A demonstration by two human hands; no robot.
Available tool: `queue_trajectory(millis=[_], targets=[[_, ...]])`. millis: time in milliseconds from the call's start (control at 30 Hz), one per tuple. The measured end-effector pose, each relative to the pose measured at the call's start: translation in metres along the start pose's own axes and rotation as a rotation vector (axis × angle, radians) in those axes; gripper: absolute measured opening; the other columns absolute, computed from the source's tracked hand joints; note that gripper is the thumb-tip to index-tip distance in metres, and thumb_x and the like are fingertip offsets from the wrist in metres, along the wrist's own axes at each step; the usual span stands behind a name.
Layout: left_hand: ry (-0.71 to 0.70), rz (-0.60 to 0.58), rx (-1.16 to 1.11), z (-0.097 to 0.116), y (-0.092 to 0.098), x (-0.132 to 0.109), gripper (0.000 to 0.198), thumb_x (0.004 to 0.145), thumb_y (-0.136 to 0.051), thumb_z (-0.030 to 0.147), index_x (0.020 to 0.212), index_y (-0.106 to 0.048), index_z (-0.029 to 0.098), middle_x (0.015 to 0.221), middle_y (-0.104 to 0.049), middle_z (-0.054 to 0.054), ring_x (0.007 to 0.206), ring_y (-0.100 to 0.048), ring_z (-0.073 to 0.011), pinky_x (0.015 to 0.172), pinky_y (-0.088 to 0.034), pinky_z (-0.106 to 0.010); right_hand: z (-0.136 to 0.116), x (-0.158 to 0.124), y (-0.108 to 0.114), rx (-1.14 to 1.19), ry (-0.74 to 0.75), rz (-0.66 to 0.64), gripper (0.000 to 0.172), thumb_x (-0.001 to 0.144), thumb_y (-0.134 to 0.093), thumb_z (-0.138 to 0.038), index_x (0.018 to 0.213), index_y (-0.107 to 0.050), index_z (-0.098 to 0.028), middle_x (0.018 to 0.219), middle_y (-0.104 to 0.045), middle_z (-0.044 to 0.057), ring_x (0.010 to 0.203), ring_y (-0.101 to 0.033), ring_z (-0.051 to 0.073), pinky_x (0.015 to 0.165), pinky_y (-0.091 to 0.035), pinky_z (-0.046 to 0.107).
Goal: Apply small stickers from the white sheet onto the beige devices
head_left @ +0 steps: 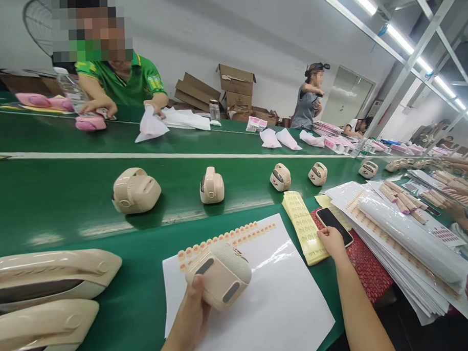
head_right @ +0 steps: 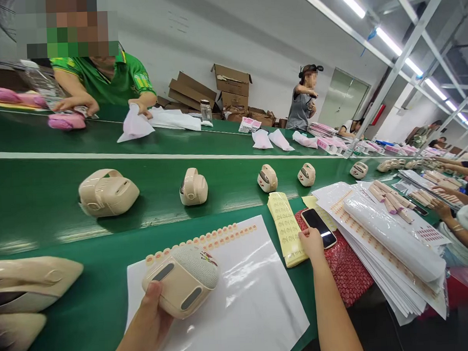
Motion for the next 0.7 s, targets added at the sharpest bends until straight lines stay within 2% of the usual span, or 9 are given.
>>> queue_trajectory(millis=[100,333,500,700], targets=[[-0.015,0.011,0.008,0.000,0.001,0.000,0.078,0.049,-0.068,0.064,0.115,-0.055,0.025,0.117,-0.062,-0.005,0.127,-0.034,-0.0341,0.090,-0.048,-0.036,0.000,-0.003,0.000,0.014,0.023,0.006,0.010,0.064,-0.055,-0.026,0.058,-0.055,-0.018,0.068,-0.057,0.004,0.068,-0.056,0.018,0.062,-0.042,0.028],[-0.033,0.036,0.018,-0.003,0.002,0.001,0.081,0.050,-0.067,0.064,0.118,-0.051,0.023,0.121,-0.058,-0.008,0.121,-0.042,-0.0356,0.085,-0.050,-0.036,0.005,-0.010,-0.002,0.129,0.005,-0.069,0.015,0.071,-0.051,-0.031,0.067,-0.055,-0.017,0.060,-0.055,-0.001,0.048,-0.050,0.011,0.049,-0.043,0.023],[-0.037,0.030,0.040,-0.002,0.000,0.001,0.080,0.050,-0.068,0.064,0.118,-0.051,0.025,0.123,-0.057,-0.006,0.120,-0.042,-0.0345,0.083,-0.051,-0.036,0.010,0.002,-0.002,0.106,-0.037,-0.050,0.011,0.066,-0.056,-0.025,0.059,-0.055,-0.017,0.054,-0.054,-0.001,0.041,-0.043,0.009,0.041,-0.036,0.022],[-0.047,0.031,0.040,0.000,0.001,0.001,0.074,0.053,-0.068,0.061,0.114,-0.052,0.024,0.120,-0.057,-0.007,0.118,-0.044,-0.0332,0.083,-0.051,-0.035,0.004,-0.001,-0.002,0.131,-0.033,-0.051,0.010,0.064,-0.057,-0.023,0.057,-0.054,-0.017,0.053,-0.052,-0.002,0.042,-0.045,0.009,0.043,-0.036,0.022]])
Point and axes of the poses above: each hand's wrist, its own x-axis towards the middle knuckle, its own y-axis out of the back of the hand, z = x × y, the point moved 8 cm from there along x, towards the middle knuckle
